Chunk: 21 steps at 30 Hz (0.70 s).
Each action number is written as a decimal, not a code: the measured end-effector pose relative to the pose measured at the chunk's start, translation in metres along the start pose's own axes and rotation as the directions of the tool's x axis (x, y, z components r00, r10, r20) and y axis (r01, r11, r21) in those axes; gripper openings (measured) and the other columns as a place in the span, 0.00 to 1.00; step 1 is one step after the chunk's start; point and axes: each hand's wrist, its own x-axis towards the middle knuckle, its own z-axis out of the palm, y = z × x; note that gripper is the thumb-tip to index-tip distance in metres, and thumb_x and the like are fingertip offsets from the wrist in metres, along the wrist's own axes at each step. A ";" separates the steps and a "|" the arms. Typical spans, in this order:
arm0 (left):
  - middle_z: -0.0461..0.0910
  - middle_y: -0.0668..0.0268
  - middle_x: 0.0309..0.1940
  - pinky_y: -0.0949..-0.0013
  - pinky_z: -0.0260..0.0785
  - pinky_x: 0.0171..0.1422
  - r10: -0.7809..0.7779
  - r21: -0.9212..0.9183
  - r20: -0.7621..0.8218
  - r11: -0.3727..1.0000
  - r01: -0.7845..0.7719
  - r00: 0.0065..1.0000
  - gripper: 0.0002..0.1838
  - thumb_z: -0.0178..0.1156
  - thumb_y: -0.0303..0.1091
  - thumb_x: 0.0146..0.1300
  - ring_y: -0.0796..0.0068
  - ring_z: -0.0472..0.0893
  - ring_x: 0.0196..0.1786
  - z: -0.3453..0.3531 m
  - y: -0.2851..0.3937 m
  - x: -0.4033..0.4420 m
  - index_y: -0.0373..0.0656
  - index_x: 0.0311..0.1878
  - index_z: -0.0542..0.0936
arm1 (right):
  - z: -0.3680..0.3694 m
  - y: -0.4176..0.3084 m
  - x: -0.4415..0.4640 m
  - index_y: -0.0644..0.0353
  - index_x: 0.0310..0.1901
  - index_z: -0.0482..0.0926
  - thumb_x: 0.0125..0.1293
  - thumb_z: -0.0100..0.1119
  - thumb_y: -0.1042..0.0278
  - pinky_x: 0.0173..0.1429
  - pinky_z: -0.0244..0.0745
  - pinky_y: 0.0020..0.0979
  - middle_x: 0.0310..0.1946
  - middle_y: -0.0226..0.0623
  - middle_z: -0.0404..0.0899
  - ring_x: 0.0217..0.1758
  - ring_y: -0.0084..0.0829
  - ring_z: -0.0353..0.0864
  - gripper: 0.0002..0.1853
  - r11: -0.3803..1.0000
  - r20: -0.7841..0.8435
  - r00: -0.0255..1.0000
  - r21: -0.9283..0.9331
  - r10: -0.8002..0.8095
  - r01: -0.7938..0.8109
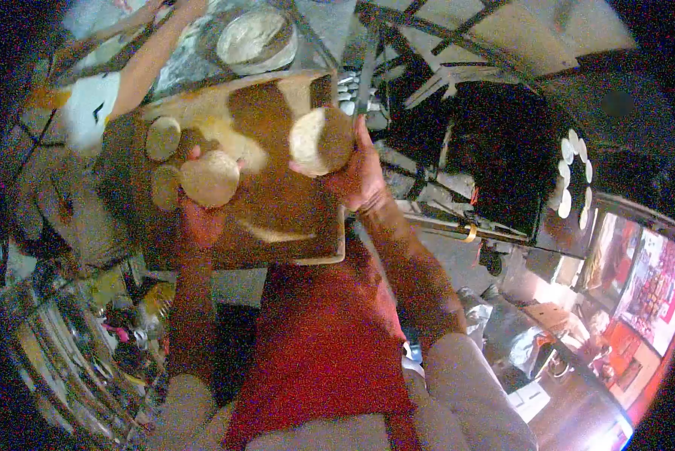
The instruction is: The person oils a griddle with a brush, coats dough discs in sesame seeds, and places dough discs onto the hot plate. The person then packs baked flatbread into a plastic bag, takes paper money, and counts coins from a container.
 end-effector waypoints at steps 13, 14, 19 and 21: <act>0.66 0.59 0.69 0.51 0.55 0.76 -0.436 -0.066 0.148 0.891 0.449 0.888 0.48 0.43 0.75 0.62 0.58 0.65 0.71 0.191 -0.158 0.037 0.44 0.72 0.63 | -0.019 -0.084 -0.143 0.39 0.69 0.65 0.53 0.59 0.38 0.72 0.53 0.60 0.70 0.42 0.62 0.72 0.44 0.62 0.40 -0.830 0.765 0.638 -0.409 -0.087 0.378; 0.65 0.59 0.70 0.51 0.55 0.76 -0.475 -0.039 0.062 0.878 0.478 0.878 0.49 0.42 0.77 0.62 0.59 0.65 0.71 0.199 -0.185 0.042 0.44 0.72 0.63 | -0.037 -0.102 -0.163 0.39 0.68 0.66 0.55 0.62 0.46 0.71 0.56 0.59 0.68 0.38 0.65 0.69 0.42 0.66 0.37 -0.844 0.755 0.649 -0.407 -0.095 0.350; 0.69 0.60 0.67 0.51 0.61 0.71 -0.713 0.140 0.071 0.699 0.701 0.697 0.48 0.38 0.77 0.62 0.60 0.69 0.68 0.242 -0.345 0.046 0.45 0.70 0.66 | -0.123 -0.208 -0.279 0.41 0.60 0.73 0.58 0.59 0.57 0.69 0.59 0.58 0.65 0.32 0.69 0.68 0.35 0.67 0.25 -0.827 0.682 0.718 -0.480 -0.142 0.292; 0.72 0.60 0.65 0.51 0.61 0.71 -0.796 0.178 0.120 0.605 0.777 0.593 0.47 0.39 0.76 0.63 0.60 0.71 0.67 0.258 -0.414 0.049 0.44 0.69 0.68 | -0.167 -0.251 -0.322 0.48 0.54 0.78 0.63 0.61 0.57 0.69 0.62 0.54 0.57 0.37 0.76 0.63 0.42 0.73 0.19 -0.643 0.628 0.729 -0.682 -0.271 0.348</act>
